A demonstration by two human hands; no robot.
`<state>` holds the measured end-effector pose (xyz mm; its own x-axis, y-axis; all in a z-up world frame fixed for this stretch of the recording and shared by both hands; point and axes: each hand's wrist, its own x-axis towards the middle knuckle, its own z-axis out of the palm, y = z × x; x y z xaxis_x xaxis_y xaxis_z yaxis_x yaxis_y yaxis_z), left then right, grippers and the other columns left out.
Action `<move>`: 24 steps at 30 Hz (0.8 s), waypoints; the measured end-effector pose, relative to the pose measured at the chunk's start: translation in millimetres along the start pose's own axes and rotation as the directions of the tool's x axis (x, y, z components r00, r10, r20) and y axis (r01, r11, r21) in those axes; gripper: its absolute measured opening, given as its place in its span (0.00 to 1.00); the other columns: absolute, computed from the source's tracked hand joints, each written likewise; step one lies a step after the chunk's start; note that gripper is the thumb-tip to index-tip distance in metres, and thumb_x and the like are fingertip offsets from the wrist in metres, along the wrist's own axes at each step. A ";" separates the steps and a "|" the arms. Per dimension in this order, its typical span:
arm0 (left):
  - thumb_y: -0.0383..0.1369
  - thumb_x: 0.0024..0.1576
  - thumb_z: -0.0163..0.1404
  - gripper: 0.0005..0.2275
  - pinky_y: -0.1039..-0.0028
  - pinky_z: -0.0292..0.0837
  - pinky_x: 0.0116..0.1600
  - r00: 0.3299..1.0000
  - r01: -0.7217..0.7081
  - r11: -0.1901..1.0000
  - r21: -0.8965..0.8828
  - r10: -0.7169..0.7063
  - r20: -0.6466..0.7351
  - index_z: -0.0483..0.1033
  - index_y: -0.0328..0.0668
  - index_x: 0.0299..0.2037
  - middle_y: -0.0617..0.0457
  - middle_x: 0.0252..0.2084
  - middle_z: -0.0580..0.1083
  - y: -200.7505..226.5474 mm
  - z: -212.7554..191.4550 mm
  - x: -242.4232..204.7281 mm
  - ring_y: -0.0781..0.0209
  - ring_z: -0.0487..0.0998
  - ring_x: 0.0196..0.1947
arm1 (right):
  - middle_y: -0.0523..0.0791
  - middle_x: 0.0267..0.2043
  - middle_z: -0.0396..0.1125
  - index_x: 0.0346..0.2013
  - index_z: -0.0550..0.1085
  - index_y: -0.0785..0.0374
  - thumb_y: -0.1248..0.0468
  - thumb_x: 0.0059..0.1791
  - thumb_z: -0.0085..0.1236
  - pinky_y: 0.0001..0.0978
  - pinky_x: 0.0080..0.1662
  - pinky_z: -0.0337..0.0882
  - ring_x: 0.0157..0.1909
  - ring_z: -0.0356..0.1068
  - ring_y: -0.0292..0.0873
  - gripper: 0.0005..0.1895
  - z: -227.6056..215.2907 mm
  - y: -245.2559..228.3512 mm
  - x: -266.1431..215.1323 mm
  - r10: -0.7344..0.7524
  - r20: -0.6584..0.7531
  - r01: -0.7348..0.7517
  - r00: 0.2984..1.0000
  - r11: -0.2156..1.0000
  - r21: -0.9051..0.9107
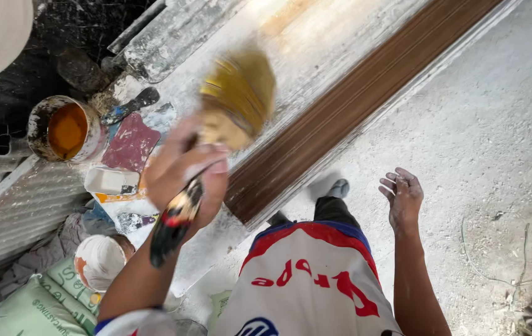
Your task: The person wipes a long wooden molding with a yellow cloth, then uses a brush to apply brown paint along its length. The person repeatedly repositions the molding and continues painting until the clip ends.
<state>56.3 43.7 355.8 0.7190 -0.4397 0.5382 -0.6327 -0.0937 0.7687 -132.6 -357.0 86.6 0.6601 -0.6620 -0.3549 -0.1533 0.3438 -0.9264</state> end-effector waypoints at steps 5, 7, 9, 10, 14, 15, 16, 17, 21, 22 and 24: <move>0.23 0.62 0.53 0.11 0.74 0.76 0.43 0.930 0.209 0.978 0.005 -0.201 0.308 0.81 0.38 0.53 0.45 0.44 0.77 -11.6 89.6 81.0 0.66 0.78 0.38 | 0.52 0.50 0.69 0.60 0.66 0.69 0.65 0.58 0.44 0.41 0.50 0.77 0.49 0.73 0.49 0.17 -43.0 -8.3 56.5 0.025 -0.054 -0.023 0.998 0.999 0.048; 0.22 0.56 0.55 0.10 0.72 0.77 0.45 0.963 -0.095 0.993 0.062 0.076 0.260 0.79 0.36 0.47 0.37 0.48 0.76 -21.0 132.2 113.6 0.55 0.79 0.46 | 0.52 0.51 0.69 0.61 0.66 0.68 0.65 0.58 0.44 0.41 0.51 0.76 0.50 0.73 0.49 0.17 -71.0 -15.4 79.4 -0.013 -0.033 0.013 0.999 1.000 0.019; 0.22 0.55 0.57 0.09 0.68 0.79 0.49 0.951 -0.304 0.936 0.181 0.285 0.123 0.79 0.38 0.45 0.39 0.47 0.77 -31.1 169.1 144.3 0.53 0.81 0.48 | 0.52 0.52 0.69 0.61 0.66 0.68 0.65 0.58 0.45 0.42 0.51 0.76 0.51 0.73 0.49 0.17 -87.6 -16.7 123.1 -0.066 0.016 0.065 0.998 0.998 0.015; 0.23 0.57 0.57 0.08 0.66 0.79 0.52 0.945 -0.320 0.914 0.250 0.328 0.013 0.79 0.40 0.46 0.45 0.45 0.78 -29.7 191.5 152.2 0.57 0.82 0.46 | 0.52 0.52 0.69 0.61 0.66 0.68 0.64 0.58 0.45 0.42 0.51 0.76 0.51 0.73 0.50 0.18 -113.1 -21.9 136.0 -0.070 0.035 0.069 0.997 0.998 0.004; 0.21 0.59 0.56 0.10 0.68 0.80 0.52 0.968 -0.249 0.955 0.160 0.240 0.079 0.79 0.38 0.49 0.47 0.45 0.80 -41.8 279.8 210.8 0.58 0.84 0.44 | 0.53 0.53 0.70 0.63 0.67 0.68 0.62 0.59 0.47 0.42 0.52 0.75 0.53 0.73 0.50 0.19 -175.8 -34.8 203.8 -0.104 0.183 0.097 0.978 0.994 0.047; 0.21 0.59 0.56 0.10 0.69 0.79 0.51 0.967 -0.235 0.966 0.112 0.220 0.131 0.79 0.37 0.50 0.46 0.45 0.80 -44.8 299.7 237.4 0.58 0.84 0.44 | 0.53 0.53 0.70 0.62 0.67 0.68 0.62 0.59 0.48 0.43 0.52 0.75 0.52 0.73 0.50 0.19 -186.9 -49.8 228.4 -0.105 0.177 0.104 0.979 0.994 0.011; 0.20 0.59 0.56 0.11 0.70 0.79 0.50 0.962 -0.208 0.976 0.064 0.193 0.191 0.79 0.35 0.51 0.45 0.46 0.80 -46.8 316.4 258.6 0.57 0.84 0.44 | 0.53 0.53 0.70 0.62 0.67 0.67 0.62 0.58 0.48 0.43 0.52 0.75 0.52 0.74 0.50 0.19 -198.1 -61.7 241.9 -0.094 0.164 0.100 0.982 0.995 -0.026; 0.20 0.59 0.55 0.12 0.71 0.79 0.49 0.953 -0.179 0.984 0.017 0.169 0.252 0.79 0.34 0.52 0.43 0.46 0.80 -46.2 331.6 273.4 0.57 0.84 0.44 | 0.52 0.52 0.70 0.61 0.67 0.67 0.62 0.58 0.48 0.44 0.52 0.76 0.52 0.74 0.50 0.19 -208.2 -74.7 255.8 -0.085 0.151 0.095 0.985 0.993 -0.063; 0.17 0.57 0.56 0.13 0.68 0.77 0.49 0.910 -0.413 0.905 0.098 0.413 0.027 0.75 0.35 0.51 0.38 0.49 0.76 -41.3 383.6 323.0 0.48 0.79 0.47 | 0.52 0.51 0.71 0.61 0.67 0.67 0.62 0.57 0.49 0.44 0.52 0.75 0.52 0.74 0.49 0.19 -222.4 -130.3 323.4 -0.132 0.186 0.139 0.974 0.990 -0.026; 0.18 0.58 0.56 0.13 0.74 0.78 0.44 0.913 -0.385 0.921 0.064 0.390 -0.117 0.75 0.35 0.52 0.38 0.50 0.74 -40.5 400.3 326.6 0.57 0.80 0.41 | 0.51 0.51 0.71 0.61 0.67 0.67 0.62 0.58 0.49 0.43 0.52 0.75 0.52 0.74 0.49 0.19 -227.9 -140.3 334.2 -0.128 0.195 0.137 0.972 0.990 -0.032; 0.19 0.60 0.56 0.12 0.78 0.78 0.40 0.941 -0.305 0.952 0.013 0.304 -0.147 0.75 0.37 0.52 0.39 0.49 0.74 -51.0 433.4 348.4 0.66 0.81 0.35 | 0.51 0.51 0.71 0.61 0.68 0.67 0.62 0.58 0.48 0.43 0.53 0.75 0.52 0.74 0.49 0.18 -228.1 -158.2 364.2 -0.111 0.203 0.117 0.973 0.993 -0.020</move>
<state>214.4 -491.9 354.4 0.5271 -0.3113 0.7907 -0.8256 0.0331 0.5633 -35.6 -804.4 75.3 0.8087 -0.5467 -0.2170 -0.0893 0.2504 -0.9640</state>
